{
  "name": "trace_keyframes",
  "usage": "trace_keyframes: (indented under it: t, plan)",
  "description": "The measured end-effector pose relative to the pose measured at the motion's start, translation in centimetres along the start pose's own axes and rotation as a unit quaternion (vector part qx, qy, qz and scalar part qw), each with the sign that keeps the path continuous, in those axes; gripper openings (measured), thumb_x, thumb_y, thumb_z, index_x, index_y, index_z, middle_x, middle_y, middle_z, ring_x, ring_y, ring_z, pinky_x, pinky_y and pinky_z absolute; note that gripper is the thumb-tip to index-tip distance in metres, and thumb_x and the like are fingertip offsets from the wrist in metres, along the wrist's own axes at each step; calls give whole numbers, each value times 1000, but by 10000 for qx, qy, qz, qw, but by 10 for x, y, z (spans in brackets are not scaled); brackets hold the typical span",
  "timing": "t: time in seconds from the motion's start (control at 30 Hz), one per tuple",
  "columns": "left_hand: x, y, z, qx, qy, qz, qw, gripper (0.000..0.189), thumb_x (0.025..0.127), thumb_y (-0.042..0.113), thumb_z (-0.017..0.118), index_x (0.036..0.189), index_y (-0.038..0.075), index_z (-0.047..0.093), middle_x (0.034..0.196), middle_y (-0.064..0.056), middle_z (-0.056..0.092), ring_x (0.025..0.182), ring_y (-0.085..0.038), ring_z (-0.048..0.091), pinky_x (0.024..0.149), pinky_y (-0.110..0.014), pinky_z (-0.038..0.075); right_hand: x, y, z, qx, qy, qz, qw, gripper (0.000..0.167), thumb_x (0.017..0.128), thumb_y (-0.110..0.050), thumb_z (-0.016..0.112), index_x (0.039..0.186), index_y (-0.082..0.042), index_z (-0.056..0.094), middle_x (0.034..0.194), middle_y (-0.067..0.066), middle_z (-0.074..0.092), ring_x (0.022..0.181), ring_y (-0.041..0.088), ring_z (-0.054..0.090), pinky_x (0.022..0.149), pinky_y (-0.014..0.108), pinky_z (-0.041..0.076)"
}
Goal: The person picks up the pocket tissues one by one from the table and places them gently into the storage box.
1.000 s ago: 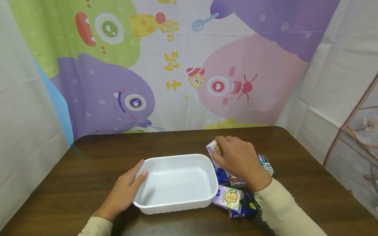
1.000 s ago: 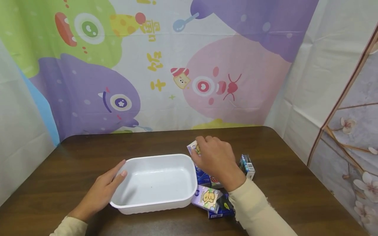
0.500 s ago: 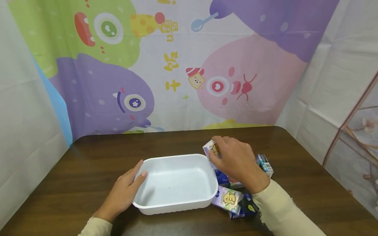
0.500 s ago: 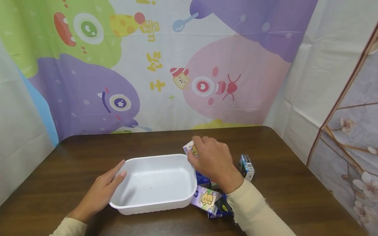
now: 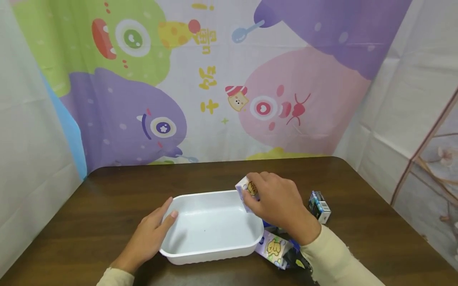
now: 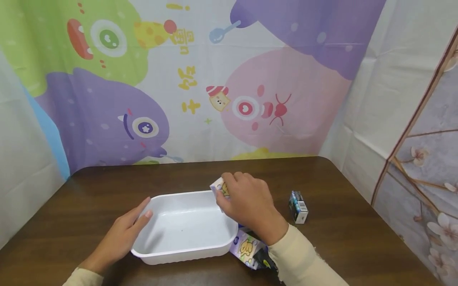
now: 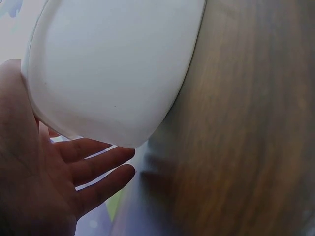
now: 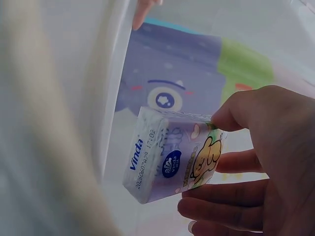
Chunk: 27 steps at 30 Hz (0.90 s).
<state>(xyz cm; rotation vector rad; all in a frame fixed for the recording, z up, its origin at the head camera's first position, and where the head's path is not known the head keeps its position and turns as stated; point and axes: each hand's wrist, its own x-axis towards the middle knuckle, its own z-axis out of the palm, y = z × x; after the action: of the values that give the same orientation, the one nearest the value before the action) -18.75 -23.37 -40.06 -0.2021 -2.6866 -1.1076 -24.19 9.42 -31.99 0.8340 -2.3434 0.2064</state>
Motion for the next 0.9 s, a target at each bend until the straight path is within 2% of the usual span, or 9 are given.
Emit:
trace_keyframes:
  t: [0.27,0.6,0.8,0.9]
  plan:
    - [-6,-2,0,9,-59,-165,9998,63,107,46,43,156,6,35,150,-23,45,135,-40,45,105,-59,38,2,-15,1,145,-131,-82,9998,36,91,-43,66,111,-13,71,89,-1,70,68,11,59,48,26,44]
    - [-6,-3,-1,61,39,-21,10000,61,108,42,44,154,4,37,146,-25,49,131,-41,50,102,-58,41,5,-36,5,568,-431,-26,9974,35,92,-46,64,112,-19,72,83,-7,67,63,6,52,45,23,37]
    - [-3,-1,-1,35,-27,-23,10000,61,107,43,44,155,5,36,146,-24,49,131,-40,49,102,-58,41,7,-45,9,706,-718,2,9949,34,91,-47,64,110,-21,75,85,-6,69,66,8,58,47,26,40]
    - [-1,1,0,8,-37,0,10000,61,107,43,44,155,6,36,146,-23,49,132,-39,49,103,-58,40,9,-48,11,721,-794,100,9942,34,91,-47,64,108,-20,75,83,-6,68,65,9,57,49,28,41]
